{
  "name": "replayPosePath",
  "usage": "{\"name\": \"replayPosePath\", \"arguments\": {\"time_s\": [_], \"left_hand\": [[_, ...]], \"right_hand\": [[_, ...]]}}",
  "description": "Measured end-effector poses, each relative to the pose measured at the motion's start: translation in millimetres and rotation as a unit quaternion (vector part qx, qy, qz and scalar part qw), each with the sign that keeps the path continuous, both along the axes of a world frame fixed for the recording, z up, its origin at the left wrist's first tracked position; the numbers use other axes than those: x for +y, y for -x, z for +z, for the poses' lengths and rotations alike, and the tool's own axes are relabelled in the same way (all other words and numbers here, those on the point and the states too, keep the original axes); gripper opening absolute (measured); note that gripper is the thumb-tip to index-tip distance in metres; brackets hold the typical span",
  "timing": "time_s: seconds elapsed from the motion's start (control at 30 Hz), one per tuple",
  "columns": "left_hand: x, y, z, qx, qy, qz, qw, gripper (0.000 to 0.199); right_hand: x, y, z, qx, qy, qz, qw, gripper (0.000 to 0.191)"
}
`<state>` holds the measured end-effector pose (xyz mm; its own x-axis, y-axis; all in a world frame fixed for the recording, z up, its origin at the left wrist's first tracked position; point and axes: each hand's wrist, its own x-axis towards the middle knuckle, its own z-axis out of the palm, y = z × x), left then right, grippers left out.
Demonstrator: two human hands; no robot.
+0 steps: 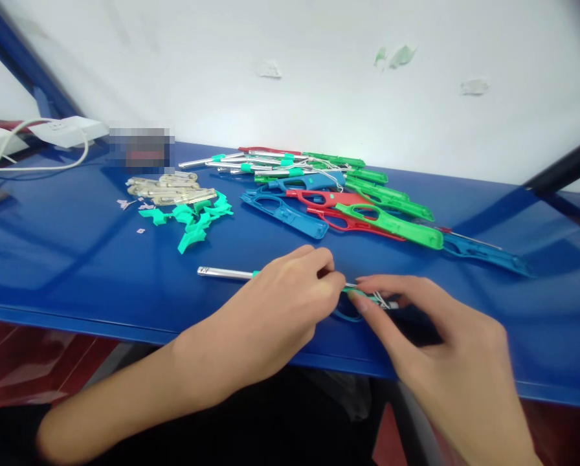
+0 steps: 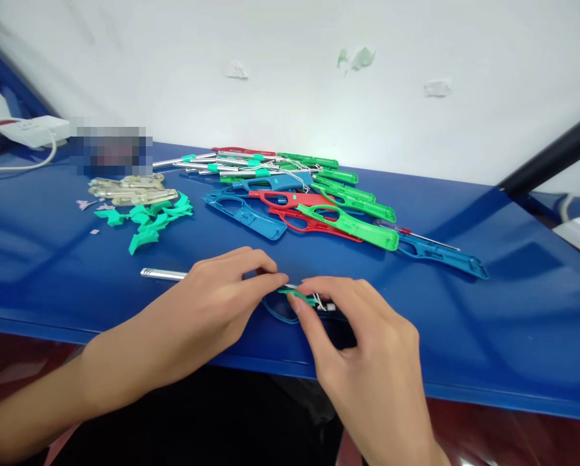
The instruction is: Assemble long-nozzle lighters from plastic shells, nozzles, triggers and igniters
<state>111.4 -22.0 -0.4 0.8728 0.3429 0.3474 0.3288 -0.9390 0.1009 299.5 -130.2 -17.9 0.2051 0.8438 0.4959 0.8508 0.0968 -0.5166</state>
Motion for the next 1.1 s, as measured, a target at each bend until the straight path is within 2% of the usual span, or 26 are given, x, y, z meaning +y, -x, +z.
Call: {"name": "replayPosePath", "arguments": {"time_s": [0.37,0.87,1.1], "left_hand": [[0.5,-1.6,1.0,-0.016,0.001,-0.01,1.0,0.038],[0.5,-2.4,1.0,-0.024,0.0,-0.009,1.0,0.038],[-1.7,-2.2,2.4,-0.02,0.023,-0.006,1.0,0.038]], "right_hand": [[0.2,1.0,-1.4,0.003,-0.011,0.012,1.0,0.004],[-0.7,2.0,-1.2,-0.05,-0.05,0.031,0.997,0.005],[1.2,2.3,-0.8,-0.055,-0.054,0.036,0.996,0.006]]}}
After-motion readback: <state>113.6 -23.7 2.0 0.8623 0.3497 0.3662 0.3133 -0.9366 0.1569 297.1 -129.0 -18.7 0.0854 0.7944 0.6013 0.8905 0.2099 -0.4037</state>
